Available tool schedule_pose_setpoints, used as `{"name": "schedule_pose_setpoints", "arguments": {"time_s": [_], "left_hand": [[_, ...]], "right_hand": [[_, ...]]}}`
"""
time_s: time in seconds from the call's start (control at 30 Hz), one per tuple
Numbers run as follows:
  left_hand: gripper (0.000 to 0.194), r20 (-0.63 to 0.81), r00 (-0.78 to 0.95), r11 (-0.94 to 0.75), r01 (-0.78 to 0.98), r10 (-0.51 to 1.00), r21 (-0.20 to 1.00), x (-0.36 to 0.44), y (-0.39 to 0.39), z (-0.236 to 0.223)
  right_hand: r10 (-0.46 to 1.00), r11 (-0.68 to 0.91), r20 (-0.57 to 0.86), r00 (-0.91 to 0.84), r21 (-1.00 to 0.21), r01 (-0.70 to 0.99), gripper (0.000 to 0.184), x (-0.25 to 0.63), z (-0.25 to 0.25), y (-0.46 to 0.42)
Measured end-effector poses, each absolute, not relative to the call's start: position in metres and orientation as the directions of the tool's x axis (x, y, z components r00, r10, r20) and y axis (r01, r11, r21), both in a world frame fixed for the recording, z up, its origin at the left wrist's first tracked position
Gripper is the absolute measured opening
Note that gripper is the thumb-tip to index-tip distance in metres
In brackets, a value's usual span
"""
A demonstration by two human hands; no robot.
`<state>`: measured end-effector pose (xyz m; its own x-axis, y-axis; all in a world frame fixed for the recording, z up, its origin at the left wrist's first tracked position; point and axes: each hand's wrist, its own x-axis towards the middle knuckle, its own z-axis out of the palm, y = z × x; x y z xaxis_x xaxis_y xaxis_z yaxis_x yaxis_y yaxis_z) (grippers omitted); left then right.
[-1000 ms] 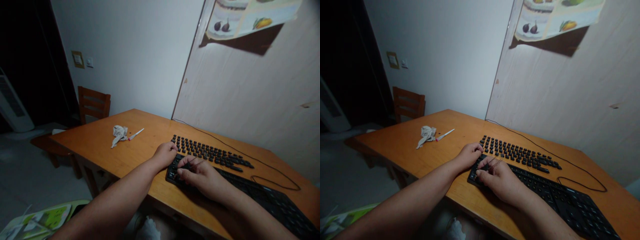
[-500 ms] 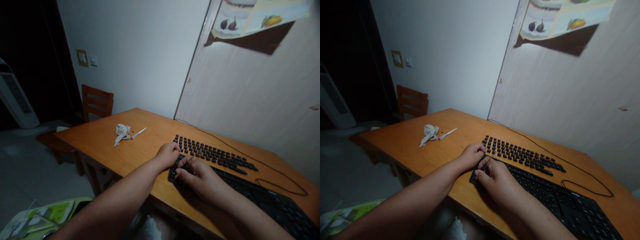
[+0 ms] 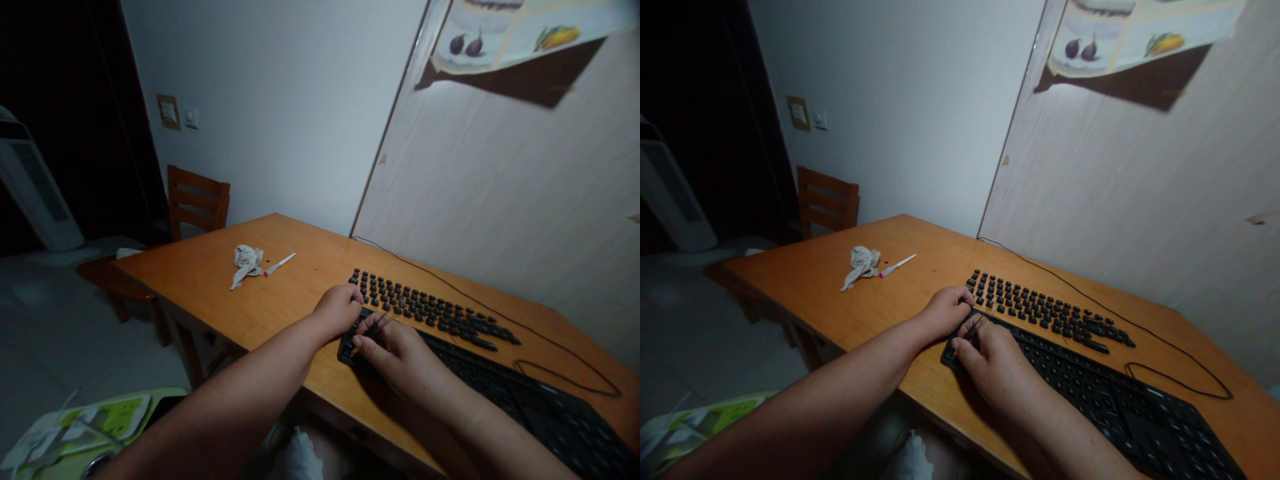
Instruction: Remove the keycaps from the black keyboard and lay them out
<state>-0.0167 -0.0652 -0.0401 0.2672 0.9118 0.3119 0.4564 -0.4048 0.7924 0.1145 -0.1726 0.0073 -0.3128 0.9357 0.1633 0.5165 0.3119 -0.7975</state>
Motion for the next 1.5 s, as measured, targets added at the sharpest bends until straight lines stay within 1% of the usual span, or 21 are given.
{"name": "schedule_pose_setpoints", "arguments": {"time_s": [0.1,0.2,0.27,0.33,0.4,0.5,0.6,0.7,0.87,1.0,1.17,1.27,1.4,1.5], "left_hand": [[0.021,0.323,0.265,-0.413,0.459,0.909,0.787,-0.017,-0.065,-0.040],[0.021,0.337,0.274,-0.430,0.455,0.901,0.780,-0.018,-0.066,-0.039],[0.021,0.339,0.279,-0.435,0.457,0.898,0.775,-0.018,-0.066,-0.038],[0.021,0.337,0.284,-0.437,0.465,0.898,0.770,-0.018,-0.066,-0.038],[0.021,0.337,0.291,-0.441,0.475,0.896,0.762,-0.018,-0.067,-0.038],[0.021,0.337,0.304,-0.450,0.492,0.891,0.745,-0.017,-0.068,-0.037],[0.021,0.327,0.314,-0.449,0.513,0.891,0.732,-0.017,-0.070,-0.034],[0.020,0.331,0.320,-0.457,0.530,0.888,0.714,-0.017,-0.072,-0.033],[0.019,0.397,0.326,-0.514,0.542,0.858,0.665,-0.017,-0.074,-0.034],[0.019,0.402,0.332,-0.522,0.555,0.853,0.647,-0.017,-0.074,-0.035],[0.019,0.397,0.340,-0.522,0.564,0.853,0.639,-0.015,-0.075,-0.034],[0.019,0.400,0.333,-0.520,0.555,0.854,0.649,-0.016,-0.075,-0.035],[0.017,0.447,0.336,-0.560,0.511,0.829,0.653,-0.018,-0.073,-0.034],[0.016,0.493,0.317,-0.585,0.462,0.810,0.666,-0.020,-0.073,-0.032]], "right_hand": [[0.925,0.345,0.176,-0.336,-0.758,0.553,0.005,0.110,0.013,-0.177],[0.912,0.381,0.185,-0.367,-0.716,0.585,0.009,0.108,0.014,-0.182],[0.920,0.367,0.190,-0.343,-0.723,0.585,0.010,0.108,0.011,-0.183],[0.938,0.336,0.203,-0.281,-0.728,0.598,0.011,0.111,0.005,-0.184],[0.943,0.332,0.241,-0.229,-0.698,0.634,0.015,0.115,-0.002,-0.185],[0.922,0.385,0.303,-0.243,-0.628,0.677,0.015,0.119,-0.012,-0.185],[0.904,0.421,0.339,-0.260,-0.607,0.674,0.012,0.121,-0.016,-0.185],[0.894,0.440,0.370,-0.251,-0.629,0.640,0.014,0.120,-0.019,-0.185],[0.892,0.445,0.390,-0.227,-0.673,0.591,0.018,0.122,-0.023,-0.185],[0.893,0.446,0.392,-0.220,-0.713,0.541,0.019,0.123,-0.023,-0.185],[0.943,0.322,0.328,-0.064,-0.842,0.432,0.020,0.127,-0.021,-0.183],[0.954,0.291,0.294,-0.049,-0.880,0.376,0.024,0.128,-0.020,-0.182],[0.970,0.228,0.240,0.034,-0.950,0.214,0.028,0.129,-0.018,-0.181],[0.973,0.196,0.208,0.103,-0.974,0.111,0.027,0.130,-0.017,-0.181]]}}
